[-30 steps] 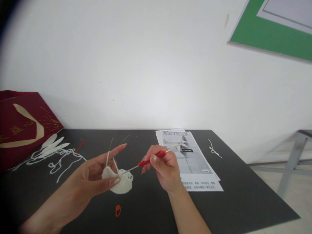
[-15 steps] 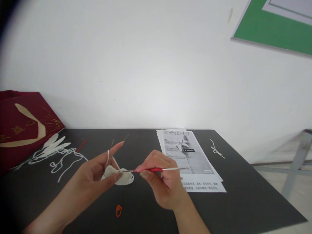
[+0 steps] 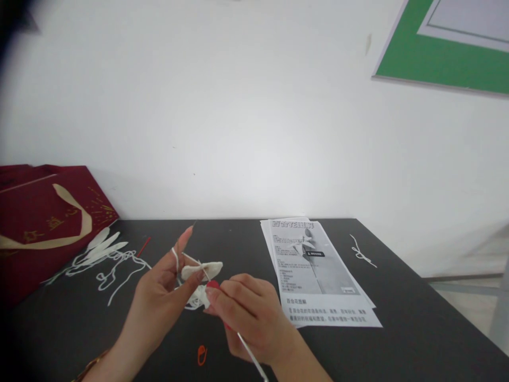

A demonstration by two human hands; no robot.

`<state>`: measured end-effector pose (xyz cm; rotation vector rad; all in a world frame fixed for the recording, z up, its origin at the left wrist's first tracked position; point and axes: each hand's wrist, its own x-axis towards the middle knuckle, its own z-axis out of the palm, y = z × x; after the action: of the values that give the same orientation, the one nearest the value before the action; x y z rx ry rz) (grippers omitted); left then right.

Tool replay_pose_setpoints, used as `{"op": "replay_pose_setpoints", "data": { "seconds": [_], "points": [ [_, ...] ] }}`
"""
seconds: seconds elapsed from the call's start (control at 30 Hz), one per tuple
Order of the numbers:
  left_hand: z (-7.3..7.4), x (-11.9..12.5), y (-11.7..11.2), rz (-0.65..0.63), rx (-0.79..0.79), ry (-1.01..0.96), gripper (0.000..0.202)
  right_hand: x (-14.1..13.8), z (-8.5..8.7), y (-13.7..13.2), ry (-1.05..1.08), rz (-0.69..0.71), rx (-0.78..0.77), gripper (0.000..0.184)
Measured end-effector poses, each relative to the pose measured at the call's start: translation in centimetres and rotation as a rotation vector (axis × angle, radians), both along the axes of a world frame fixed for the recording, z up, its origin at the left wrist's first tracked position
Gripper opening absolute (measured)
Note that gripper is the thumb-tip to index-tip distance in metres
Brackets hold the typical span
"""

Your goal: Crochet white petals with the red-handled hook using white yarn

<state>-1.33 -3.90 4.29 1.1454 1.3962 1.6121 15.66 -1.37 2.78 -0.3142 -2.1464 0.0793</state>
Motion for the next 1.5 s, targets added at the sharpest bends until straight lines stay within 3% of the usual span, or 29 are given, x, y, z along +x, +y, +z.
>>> {"op": "replay_pose_setpoints", "data": {
  "seconds": [0.17, 0.3, 0.4, 0.5, 0.7, 0.77, 0.87, 0.93, 1.03, 1.13, 1.23, 1.37, 1.5],
  "points": [
    [-0.3, 0.8, -0.4, 0.06, 0.107, -0.089, 0.076, -0.1, 0.3, 0.1, 0.184, 0.058, -0.159, 0.047],
    [-0.1, 0.6, -0.4, -0.018, 0.094, -0.292, 0.084, -0.4, 0.4, 0.2, 0.247, 0.096, -0.269, 0.044],
    [0.4, 0.1, -0.3, -0.164, 0.001, -0.497, 0.088, -0.2, 0.2, 0.2, 0.224, 0.111, -0.223, 0.044],
    [0.9, -0.2, -0.4, -0.233, -0.036, -0.564, 0.088, 0.1, 0.0, 0.1, 0.146, 0.08, -0.091, 0.041],
    [1.2, 0.2, -0.8, -0.192, 0.022, -0.478, 0.08, 0.3, 0.6, -0.4, -0.049, -0.072, 0.26, 0.037],
    [1.0, 0.3, -0.9, -0.168, 0.062, -0.394, 0.081, 0.2, 0.6, -0.5, -0.05, -0.063, 0.236, 0.037],
    [0.7, 0.3, -0.8, -0.116, 0.136, -0.269, 0.08, 0.2, 0.1, -0.3, 0.031, -0.001, 0.066, 0.038],
    [0.7, 0.0, -0.7, -0.158, 0.114, -0.294, 0.082, 0.3, -0.2, 0.0, 0.077, 0.05, -0.01, 0.039],
    [0.9, -0.4, -0.5, -0.305, -0.002, -0.443, 0.086, 0.3, -0.1, 0.0, 0.08, 0.061, 0.035, 0.036],
    [0.8, -0.8, -0.4, -0.35, -0.017, -0.478, 0.084, 0.0, 0.7, -0.7, 0.016, -0.049, 0.192, 0.029],
    [0.2, -0.8, -0.2, -0.289, 0.081, -0.324, 0.082, -0.3, 1.4, -1.4, -0.029, -0.157, 0.336, 0.022],
    [-0.8, -0.9, 0.0, -0.212, 0.229, -0.033, 0.08, -0.2, 1.3, -1.6, -0.059, -0.162, 0.28, 0.024],
    [-1.2, -1.2, 0.2, -0.22, 0.229, 0.1, 0.069, 0.4, 0.4, -1.0, 0.005, -0.103, 0.152, 0.032]
  ]
}}
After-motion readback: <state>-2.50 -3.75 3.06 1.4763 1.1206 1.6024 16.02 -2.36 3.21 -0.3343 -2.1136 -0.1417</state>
